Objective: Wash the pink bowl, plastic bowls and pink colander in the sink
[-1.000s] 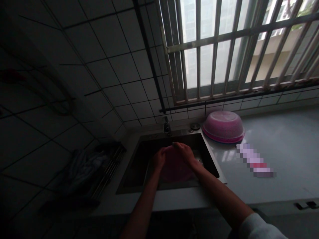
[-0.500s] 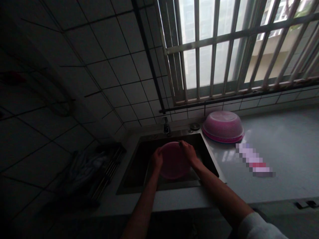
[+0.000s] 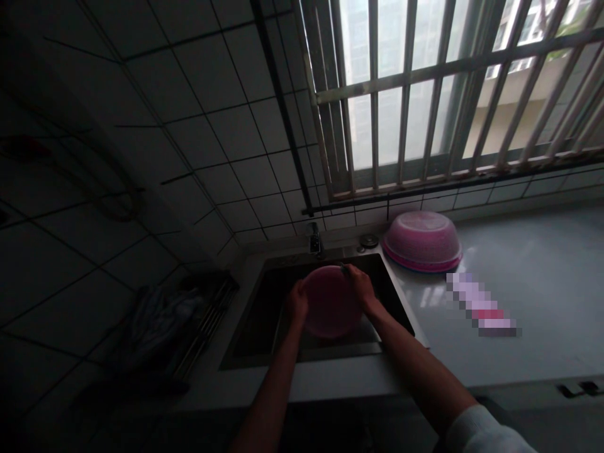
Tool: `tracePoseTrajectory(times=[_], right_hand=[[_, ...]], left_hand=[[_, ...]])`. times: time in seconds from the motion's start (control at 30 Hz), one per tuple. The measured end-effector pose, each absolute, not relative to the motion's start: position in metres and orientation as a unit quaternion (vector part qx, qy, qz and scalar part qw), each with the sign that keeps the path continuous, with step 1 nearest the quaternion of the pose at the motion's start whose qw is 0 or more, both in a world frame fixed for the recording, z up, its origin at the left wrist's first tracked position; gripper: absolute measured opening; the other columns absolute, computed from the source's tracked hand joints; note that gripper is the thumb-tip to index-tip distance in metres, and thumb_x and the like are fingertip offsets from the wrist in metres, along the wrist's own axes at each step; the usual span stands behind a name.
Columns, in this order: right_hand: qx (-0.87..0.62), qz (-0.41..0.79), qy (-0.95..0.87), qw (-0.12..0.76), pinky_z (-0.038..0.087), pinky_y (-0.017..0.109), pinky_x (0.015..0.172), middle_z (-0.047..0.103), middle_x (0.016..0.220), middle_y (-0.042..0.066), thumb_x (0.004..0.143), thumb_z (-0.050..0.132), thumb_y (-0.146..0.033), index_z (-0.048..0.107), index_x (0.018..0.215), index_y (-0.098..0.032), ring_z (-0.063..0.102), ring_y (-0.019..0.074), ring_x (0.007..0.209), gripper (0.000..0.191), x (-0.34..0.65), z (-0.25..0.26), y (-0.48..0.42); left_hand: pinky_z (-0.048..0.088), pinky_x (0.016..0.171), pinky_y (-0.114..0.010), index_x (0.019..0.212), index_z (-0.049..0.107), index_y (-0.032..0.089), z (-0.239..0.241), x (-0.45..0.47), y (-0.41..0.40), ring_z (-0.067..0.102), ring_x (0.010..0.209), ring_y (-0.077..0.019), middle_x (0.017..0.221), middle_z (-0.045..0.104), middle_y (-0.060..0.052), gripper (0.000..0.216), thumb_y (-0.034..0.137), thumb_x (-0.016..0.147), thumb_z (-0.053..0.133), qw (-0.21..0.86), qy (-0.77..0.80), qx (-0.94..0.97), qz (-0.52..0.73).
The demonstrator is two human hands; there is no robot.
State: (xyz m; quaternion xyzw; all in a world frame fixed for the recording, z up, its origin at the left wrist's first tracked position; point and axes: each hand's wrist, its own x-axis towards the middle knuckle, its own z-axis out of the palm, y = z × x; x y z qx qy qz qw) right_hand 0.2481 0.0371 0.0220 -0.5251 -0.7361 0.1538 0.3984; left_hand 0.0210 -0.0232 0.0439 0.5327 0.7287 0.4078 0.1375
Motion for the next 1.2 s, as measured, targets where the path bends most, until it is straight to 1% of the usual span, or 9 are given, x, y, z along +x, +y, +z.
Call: tracePoseTrajectory(times=[0.1,0.2,0.3,0.4,0.57,0.8,0.9,1.07,1.2], right_hand=[[-0.51,0.141,-0.772,0.353,0.052,0.027,0.081,0.077,0.115,0.009,0.099,0.051,-0.011,0.069,0.124,-0.022,0.074,0.0223,0.098,0.032,0.238,0.021,0.031],[-0.453,0.138,-0.819,0.323,0.052,0.028,0.088,0.077,0.117,0.008,0.098,0.051,-0.009,0.071,0.123,-0.024,0.072,0.0219,0.103,0.036,0.22,0.024,0.021],[-0.409,0.152,-0.838,0.327,0.052,0.027,0.094,0.077,0.12,0.006,0.097,0.051,-0.011,0.071,0.126,-0.027,0.071,0.0209,0.108,0.038,0.213,0.027,0.016],[-0.438,0.166,-0.806,0.362,0.055,0.029,0.093,0.076,0.126,0.007,0.097,0.053,-0.012,0.069,0.131,-0.026,0.072,0.0216,0.11,0.04,0.222,0.026,0.023],[-0.494,0.165,-0.753,0.402,0.057,0.034,0.096,0.076,0.128,0.009,0.097,0.051,-0.01,0.068,0.134,-0.023,0.074,0.0232,0.11,0.042,0.238,0.015,0.035],[-0.391,0.144,-0.827,0.376,0.055,0.036,0.107,0.074,0.133,0.008,0.095,0.051,-0.009,0.07,0.135,-0.025,0.07,0.024,0.122,0.047,0.212,0.011,0.022],[-0.39,0.162,-0.826,0.372,0.056,0.034,0.103,0.074,0.134,0.008,0.096,0.052,-0.01,0.07,0.136,-0.025,0.071,0.0238,0.12,0.046,0.215,0.016,0.023],[-0.494,0.197,-0.744,0.405,0.058,0.035,0.094,0.078,0.126,0.009,0.099,0.057,-0.018,0.073,0.131,-0.023,0.076,0.0261,0.106,0.037,0.24,0.021,0.034],[-0.506,0.184,-0.75,0.385,0.058,0.036,0.095,0.077,0.127,0.011,0.098,0.057,-0.016,0.072,0.132,-0.021,0.076,0.0279,0.108,0.038,0.238,0.018,0.032]], left_hand=[[0.05,0.11,-0.037,0.127,0.071,0.022,0.044,0.026,-0.024,0.069,0.123,-0.0239,0.131,0.075,-0.01,0.045,0.003,0.088,0.057,0.11,0.725,0.57,0.372],[0.044,0.119,-0.035,0.134,0.069,0.025,0.048,0.034,-0.026,0.063,0.135,-0.02,0.143,0.07,-0.006,0.057,-0.002,0.085,0.059,0.11,0.681,0.628,0.36],[0.05,0.112,-0.033,0.125,0.075,0.029,0.053,0.037,-0.028,0.07,0.124,-0.0197,0.133,0.076,-0.003,0.045,0.004,0.092,0.056,0.149,0.683,0.627,0.343],[0.054,0.103,-0.03,0.121,0.078,0.028,0.055,0.033,-0.029,0.073,0.117,-0.0199,0.126,0.079,-0.003,0.042,0.006,0.094,0.055,0.16,0.704,0.582,0.375],[0.054,0.102,-0.031,0.124,0.076,0.021,0.05,0.024,-0.025,0.074,0.117,-0.0215,0.126,0.079,-0.007,0.04,0.005,0.094,0.055,0.154,0.724,0.539,0.402],[0.054,0.1,-0.032,0.115,0.08,0.03,0.047,0.034,-0.025,0.075,0.113,-0.022,0.123,0.08,-0.003,0.04,0.007,0.094,0.056,0.173,0.672,0.627,0.353],[0.054,0.099,-0.033,0.114,0.081,0.028,0.048,0.032,-0.025,0.075,0.11,-0.0228,0.121,0.081,-0.004,0.039,0.006,0.092,0.057,0.175,0.677,0.612,0.37],[0.055,0.099,-0.033,0.114,0.08,0.021,0.047,0.021,-0.023,0.075,0.11,-0.024,0.118,0.081,-0.008,0.041,0.001,0.088,0.054,0.162,0.684,0.538,0.466],[0.055,0.097,-0.035,0.115,0.079,0.021,0.044,0.022,-0.023,0.075,0.108,-0.025,0.117,0.081,-0.009,0.039,0.004,0.09,0.055,0.153,0.695,0.543,0.447]])
